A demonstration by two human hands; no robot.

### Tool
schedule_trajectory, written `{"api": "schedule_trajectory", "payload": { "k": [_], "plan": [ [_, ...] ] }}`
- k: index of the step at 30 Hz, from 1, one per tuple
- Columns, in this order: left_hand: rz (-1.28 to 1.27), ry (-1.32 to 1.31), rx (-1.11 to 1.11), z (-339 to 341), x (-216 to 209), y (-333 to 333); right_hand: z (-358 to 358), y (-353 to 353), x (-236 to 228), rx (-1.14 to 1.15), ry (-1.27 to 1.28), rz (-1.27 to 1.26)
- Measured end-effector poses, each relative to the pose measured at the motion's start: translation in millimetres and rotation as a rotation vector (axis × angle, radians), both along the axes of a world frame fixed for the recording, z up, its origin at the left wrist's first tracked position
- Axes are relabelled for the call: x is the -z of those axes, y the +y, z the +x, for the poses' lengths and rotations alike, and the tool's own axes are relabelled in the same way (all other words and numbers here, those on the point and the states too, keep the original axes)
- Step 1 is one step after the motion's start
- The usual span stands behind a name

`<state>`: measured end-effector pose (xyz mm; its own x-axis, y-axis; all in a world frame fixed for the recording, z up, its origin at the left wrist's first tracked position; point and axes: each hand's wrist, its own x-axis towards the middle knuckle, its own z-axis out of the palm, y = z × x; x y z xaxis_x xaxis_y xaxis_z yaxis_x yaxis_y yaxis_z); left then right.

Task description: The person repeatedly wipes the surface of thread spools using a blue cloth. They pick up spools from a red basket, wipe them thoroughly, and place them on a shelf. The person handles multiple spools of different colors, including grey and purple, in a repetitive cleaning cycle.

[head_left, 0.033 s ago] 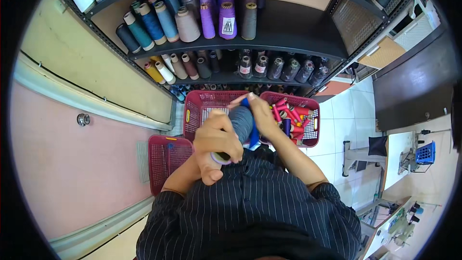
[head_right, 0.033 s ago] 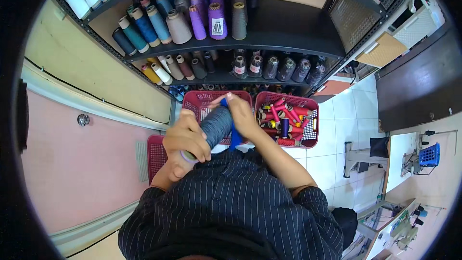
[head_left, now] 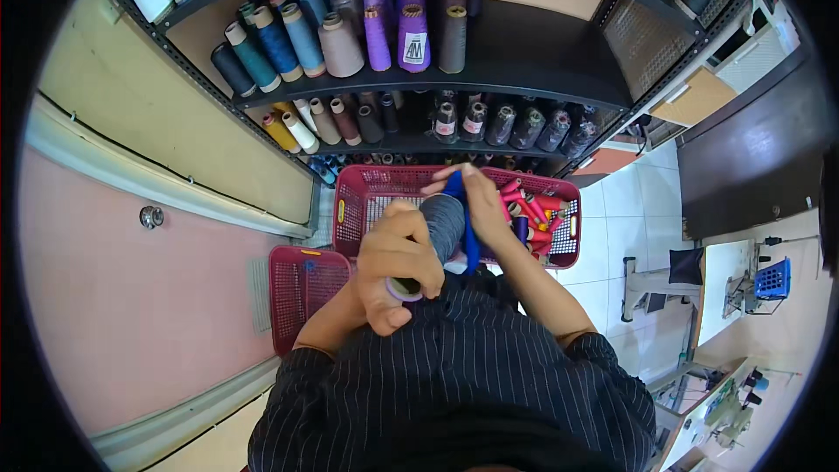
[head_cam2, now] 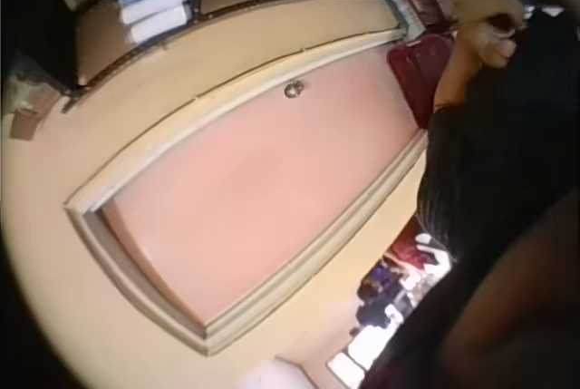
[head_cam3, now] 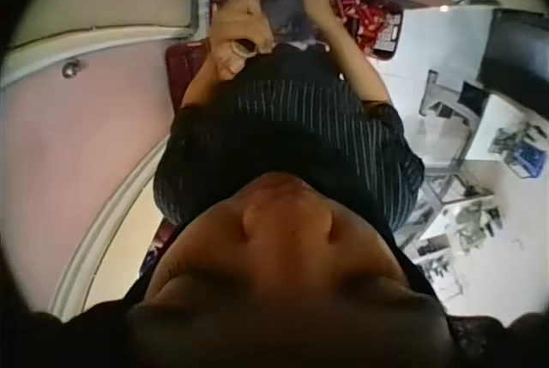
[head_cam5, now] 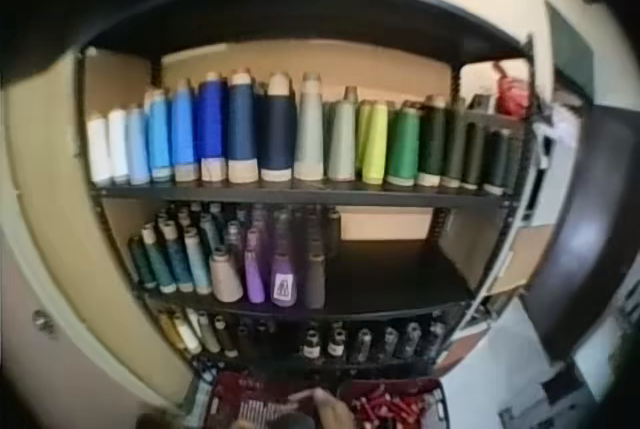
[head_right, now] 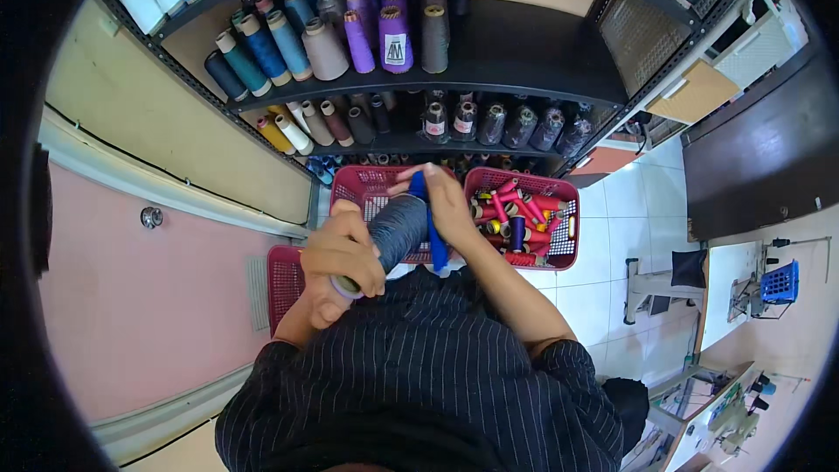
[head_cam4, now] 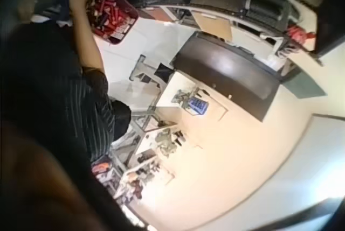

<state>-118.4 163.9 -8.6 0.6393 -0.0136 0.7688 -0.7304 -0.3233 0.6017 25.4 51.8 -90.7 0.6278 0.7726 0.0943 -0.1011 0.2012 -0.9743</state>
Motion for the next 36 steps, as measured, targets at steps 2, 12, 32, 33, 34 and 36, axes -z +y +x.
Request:
{"api": "schedule_trajectory", "payload": {
  "k": [2, 12, 32, 33, 34, 36],
  "plan": [
    [0.069, 0.049, 0.042, 5.0, 7.4, 1.7, 4.5, -8.3, -9.5, 0.170, 0.018, 0.038],
    [0.094, -0.092, -0.175, -6.8, -8.2, -34.7, -8.8, -21.3, -44.1, -0.306, -0.687, 0.096],
    [-0.050, -0.027, -0.170, 158.6, 9.8, -143.2, 137.0, -178.0, -83.3, 0.212, -0.797, 0.205],
    [0.023, -0.035, -0.188, 160.5, -1.5, -154.1, 136.2, -177.1, -90.7, 0.087, -0.921, 0.165],
    [0.090, -0.049, -0.199, 159.8, -24.9, -166.5, 133.8, -172.2, -78.7, 0.018, -0.833, 0.182],
    [0.139, -0.126, -0.250, 157.5, -32.5, -178.3, 143.0, -163.5, -68.2, -0.069, -0.779, 0.252]
  ]
}}
